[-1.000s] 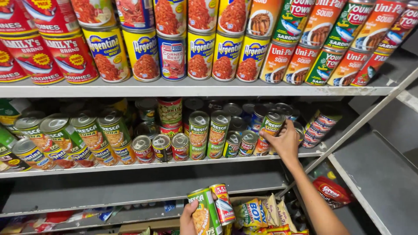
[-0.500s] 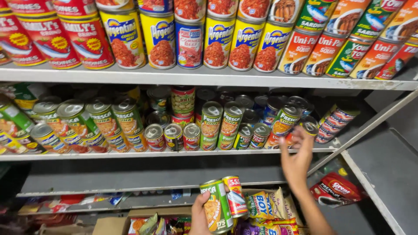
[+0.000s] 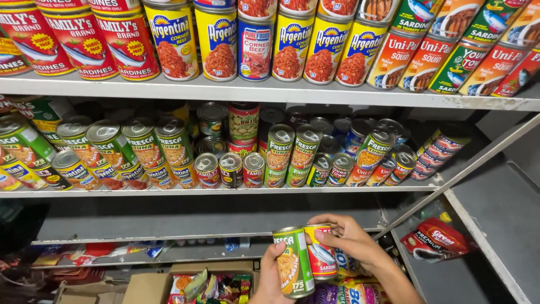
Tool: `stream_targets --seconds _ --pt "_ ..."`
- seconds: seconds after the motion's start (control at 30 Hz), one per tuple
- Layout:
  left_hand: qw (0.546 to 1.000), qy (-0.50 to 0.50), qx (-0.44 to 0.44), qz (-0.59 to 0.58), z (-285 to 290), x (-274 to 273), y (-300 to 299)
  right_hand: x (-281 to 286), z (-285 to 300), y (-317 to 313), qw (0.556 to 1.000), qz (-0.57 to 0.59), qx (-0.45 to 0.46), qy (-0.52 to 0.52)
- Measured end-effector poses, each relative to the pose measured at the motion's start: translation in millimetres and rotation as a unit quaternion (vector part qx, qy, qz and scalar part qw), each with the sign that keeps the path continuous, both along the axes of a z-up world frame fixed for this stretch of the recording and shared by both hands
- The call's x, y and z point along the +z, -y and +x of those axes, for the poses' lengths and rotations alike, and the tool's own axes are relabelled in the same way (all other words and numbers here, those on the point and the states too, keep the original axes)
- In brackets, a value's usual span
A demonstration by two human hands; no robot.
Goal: Stocking and organizing various canned goods and snack items on grocery store shelves.
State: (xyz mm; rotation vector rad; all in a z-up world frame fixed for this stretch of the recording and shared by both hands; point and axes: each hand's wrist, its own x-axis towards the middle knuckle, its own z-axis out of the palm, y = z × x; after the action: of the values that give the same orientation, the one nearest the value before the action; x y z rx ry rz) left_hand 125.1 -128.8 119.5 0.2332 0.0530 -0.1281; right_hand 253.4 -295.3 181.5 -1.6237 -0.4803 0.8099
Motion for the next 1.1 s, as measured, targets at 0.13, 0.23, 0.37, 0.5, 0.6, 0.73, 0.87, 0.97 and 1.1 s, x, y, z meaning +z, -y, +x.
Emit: stream_targets --seconds 0.13,0.23,0.37,0.5,0.6,0.73,0.87,0.97,1.1 --pt "0.993 0.067 -0.075 -0.066 -8.6 11.3 -1.9 26.4 4.6 4.7 0.998 0.049 -0.040 0.010" --pt "0.995 -0.002 -0.078 -0.069 -9.3 -19.1 -1.9 55.6 31.3 14.9 0.979 0.026 -0.088 0.185" --pt "0.992 0.003 -0.090 -0.086 -16.5 -24.7 -7.3 107.0 70.0 11.4 0.929 -0.072 -0.085 0.353" --pt "0.995 0.013 -0.077 -0.069 -23.6 -25.0 -12.6 140.1 104.3 -3.4 0.830 -0.203 -0.085 0.512" --pt "0.995 0.021 -0.066 -0.066 -28.2 -26.2 -18.3 138.6 140.6 -7.7 0.781 -0.232 -0.056 0.577" --pt "0.997 0.010 -0.050 -0.056 -33.8 -29.9 -28.2 137.8 169.3 -16.2 0.718 -0.318 0.013 0.619" --pt "0.997 0.008 -0.045 -0.063 -37.5 -37.1 -36.4 136.2 182.1 -16.7 0.708 -0.361 0.028 0.607" --pt "0.997 0.001 -0.035 -0.062 -38.6 -37.8 -42.0 136.8 186.7 -17.0 0.696 -0.424 0.024 0.579" --pt "0.997 0.021 -0.043 -0.067 -38.8 -41.3 -46.4 130.8 195.1 -14.4 0.673 -0.490 0.028 0.553"
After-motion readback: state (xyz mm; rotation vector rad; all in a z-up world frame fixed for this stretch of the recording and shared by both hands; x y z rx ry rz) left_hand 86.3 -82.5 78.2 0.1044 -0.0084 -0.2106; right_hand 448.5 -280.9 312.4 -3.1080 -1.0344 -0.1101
